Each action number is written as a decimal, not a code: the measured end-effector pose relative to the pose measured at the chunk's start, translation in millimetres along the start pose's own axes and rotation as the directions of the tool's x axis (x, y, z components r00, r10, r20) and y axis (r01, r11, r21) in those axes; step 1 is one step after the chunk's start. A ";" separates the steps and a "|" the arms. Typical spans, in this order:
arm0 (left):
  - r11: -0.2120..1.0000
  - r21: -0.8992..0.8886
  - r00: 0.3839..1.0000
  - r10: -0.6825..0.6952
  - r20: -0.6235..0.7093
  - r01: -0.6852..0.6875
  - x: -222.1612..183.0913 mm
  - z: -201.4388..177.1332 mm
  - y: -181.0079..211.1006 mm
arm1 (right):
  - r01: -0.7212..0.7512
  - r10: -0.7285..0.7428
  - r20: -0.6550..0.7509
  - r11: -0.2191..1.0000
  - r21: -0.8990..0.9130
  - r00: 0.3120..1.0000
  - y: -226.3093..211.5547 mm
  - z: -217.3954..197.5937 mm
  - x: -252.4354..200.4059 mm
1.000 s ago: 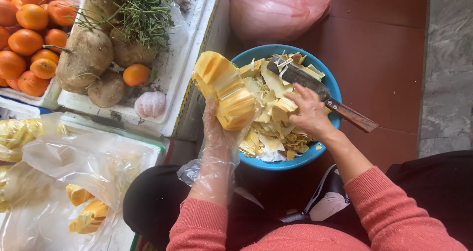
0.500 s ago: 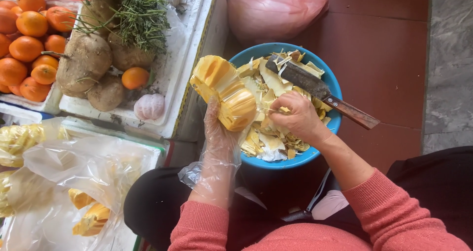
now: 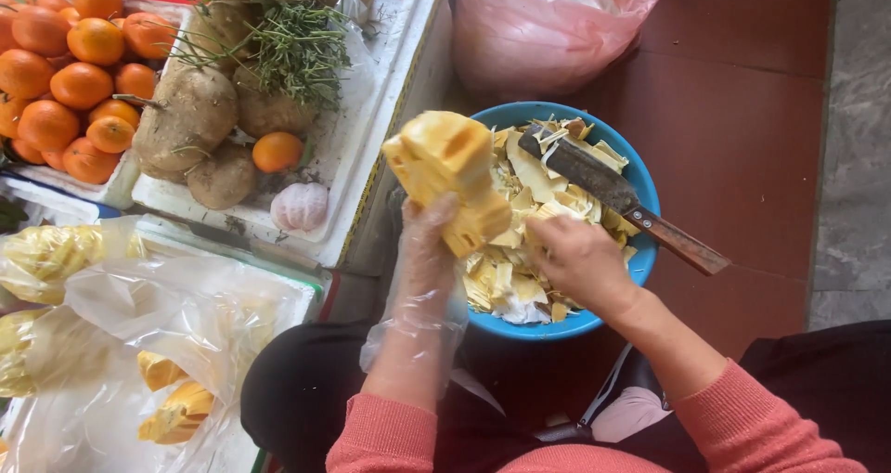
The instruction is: Peeling and segmenting a jackfruit to extract the edible bulbs using hands and a knife.
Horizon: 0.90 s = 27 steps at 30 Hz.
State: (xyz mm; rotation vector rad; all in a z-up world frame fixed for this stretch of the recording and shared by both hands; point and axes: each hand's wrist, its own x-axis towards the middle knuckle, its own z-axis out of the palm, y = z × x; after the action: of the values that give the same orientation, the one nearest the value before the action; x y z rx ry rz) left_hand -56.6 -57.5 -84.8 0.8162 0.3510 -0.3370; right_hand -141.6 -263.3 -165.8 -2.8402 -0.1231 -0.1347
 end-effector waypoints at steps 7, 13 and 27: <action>0.953 0.283 0.993 -0.097 -0.063 0.111 -50.4 45.5 16.1 | -0.056 0.140 -0.045 0.643 0.764 0.989 -14.6 -92.9 52.7; 0.901 0.393 0.982 -0.188 -0.021 0.181 -43.1 34.2 6.0 | -0.151 0.147 0.071 0.662 0.734 0.987 -24.9 -94.5 61.5; 0.899 0.384 0.938 -0.296 0.180 0.210 -43.4 29.2 7.4 | -0.335 0.259 0.251 0.367 0.868 0.933 -15.0 -102.5 62.4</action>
State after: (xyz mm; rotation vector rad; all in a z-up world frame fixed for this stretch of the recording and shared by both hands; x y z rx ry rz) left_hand -87.0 -68.0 -43.0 1.0808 0.1733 -0.7551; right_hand -89.3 -274.8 -57.3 -1.6922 0.2538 0.1046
